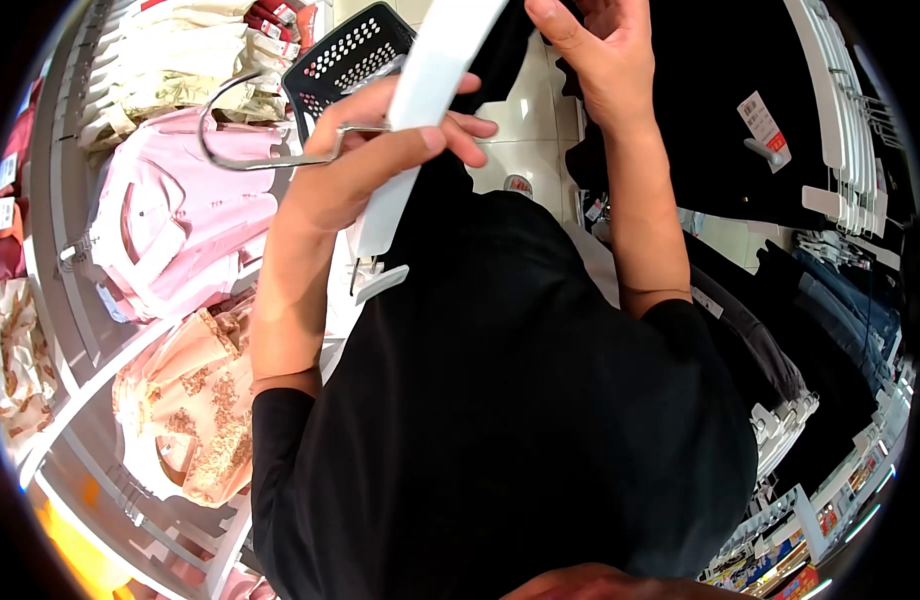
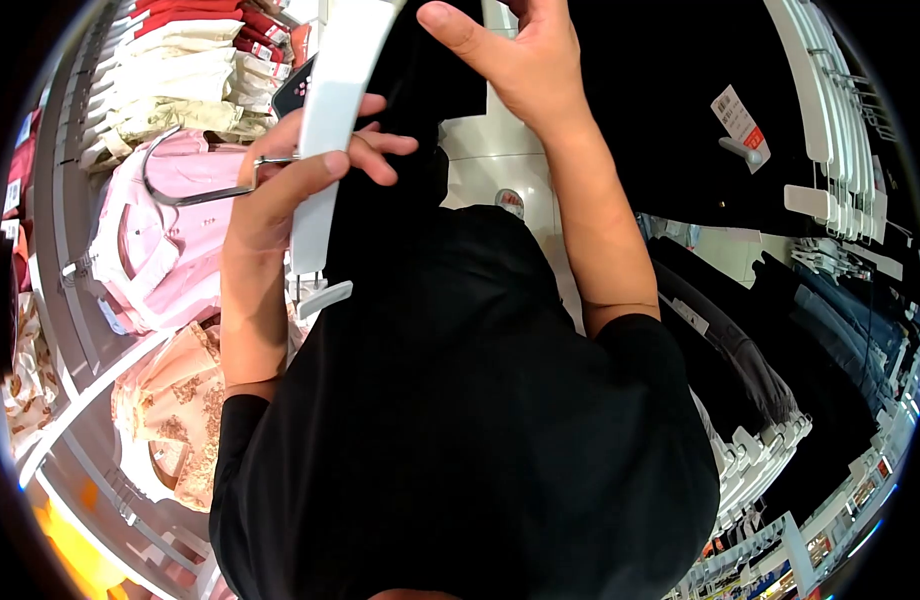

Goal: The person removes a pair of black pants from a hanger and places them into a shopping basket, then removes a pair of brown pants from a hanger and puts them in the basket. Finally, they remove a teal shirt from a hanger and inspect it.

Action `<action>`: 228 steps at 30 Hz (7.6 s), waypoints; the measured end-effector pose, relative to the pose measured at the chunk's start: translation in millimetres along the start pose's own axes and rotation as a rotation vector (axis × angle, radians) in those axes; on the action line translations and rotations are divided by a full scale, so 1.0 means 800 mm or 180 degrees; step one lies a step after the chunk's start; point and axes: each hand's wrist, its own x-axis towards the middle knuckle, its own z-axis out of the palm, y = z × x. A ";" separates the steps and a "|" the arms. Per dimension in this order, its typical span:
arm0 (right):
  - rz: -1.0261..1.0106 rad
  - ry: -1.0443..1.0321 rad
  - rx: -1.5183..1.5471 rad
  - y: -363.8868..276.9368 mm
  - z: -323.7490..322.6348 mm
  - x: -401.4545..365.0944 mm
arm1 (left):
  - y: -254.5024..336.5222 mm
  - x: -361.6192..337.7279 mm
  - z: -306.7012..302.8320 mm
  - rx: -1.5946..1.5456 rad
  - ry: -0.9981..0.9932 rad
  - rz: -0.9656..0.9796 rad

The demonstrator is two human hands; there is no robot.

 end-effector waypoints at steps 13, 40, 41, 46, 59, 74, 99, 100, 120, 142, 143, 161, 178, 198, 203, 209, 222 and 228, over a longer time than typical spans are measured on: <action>0.0802 -0.1162 0.0749 -0.003 -0.080 -0.037 | -0.009 0.003 0.001 0.0200 -0.1047 -0.0487; 0.0738 0.0296 0.1400 -0.011 -0.080 -0.047 | -0.136 -0.050 -0.068 -0.1433 0.0760 -0.0739; 0.0736 0.0289 0.1503 -0.010 -0.078 -0.048 | -0.145 -0.050 -0.068 -0.1360 0.1044 -0.0345; 0.0721 0.0345 0.1874 -0.008 -0.079 -0.044 | -0.176 -0.051 -0.060 -0.1148 0.1641 0.0445; 0.0752 0.0486 0.1413 0.002 -0.098 -0.040 | -0.162 -0.020 -0.063 -0.0348 0.1682 -0.0204; 0.2061 0.0962 0.0802 0.014 -0.084 -0.050 | -0.126 -0.008 -0.101 -0.0540 0.1918 -0.0070; 0.2319 0.1073 0.1142 0.034 -0.074 -0.064 | -0.127 -0.044 -0.086 -0.1253 0.1879 -0.0015; 0.2321 0.1060 0.1207 0.035 -0.075 -0.064 | -0.128 -0.045 -0.085 -0.1255 0.1878 -0.0016; 0.2134 0.0970 0.1368 0.024 -0.083 -0.088 | -0.114 -0.049 -0.078 -0.0789 0.1810 0.0019; 0.1690 0.1287 0.2095 0.014 -0.115 -0.079 | -0.052 -0.038 -0.034 0.0754 0.1212 0.0327; 0.1579 0.1475 0.2110 0.015 -0.114 -0.078 | -0.045 -0.043 -0.020 0.1516 0.1221 0.0480; 0.2337 0.1556 0.3833 0.101 -0.124 -0.077 | -0.059 -0.044 0.064 0.3383 -0.0591 0.2732; 0.2112 0.0049 0.2108 -0.054 0.011 -0.072 | -0.072 0.015 0.063 0.3589 0.0034 0.2509; 0.1994 -0.0565 0.5103 -0.063 -0.064 -0.051 | -0.124 0.123 -0.034 0.1918 0.0949 0.1389; 0.1801 -0.0255 0.5275 -0.051 -0.066 -0.054 | -0.131 0.128 -0.016 0.0706 0.0608 0.0581; 0.1943 -0.1010 0.5488 -0.046 -0.065 -0.045 | -0.101 0.116 0.049 0.1011 0.0032 0.1744; 0.1773 -0.1051 0.5721 -0.033 -0.063 -0.047 | -0.110 0.116 0.070 0.1097 -0.0309 0.1906; 0.1923 -0.0773 0.5301 -0.037 -0.092 -0.049 | -0.106 0.127 0.069 0.1311 -0.0386 0.2087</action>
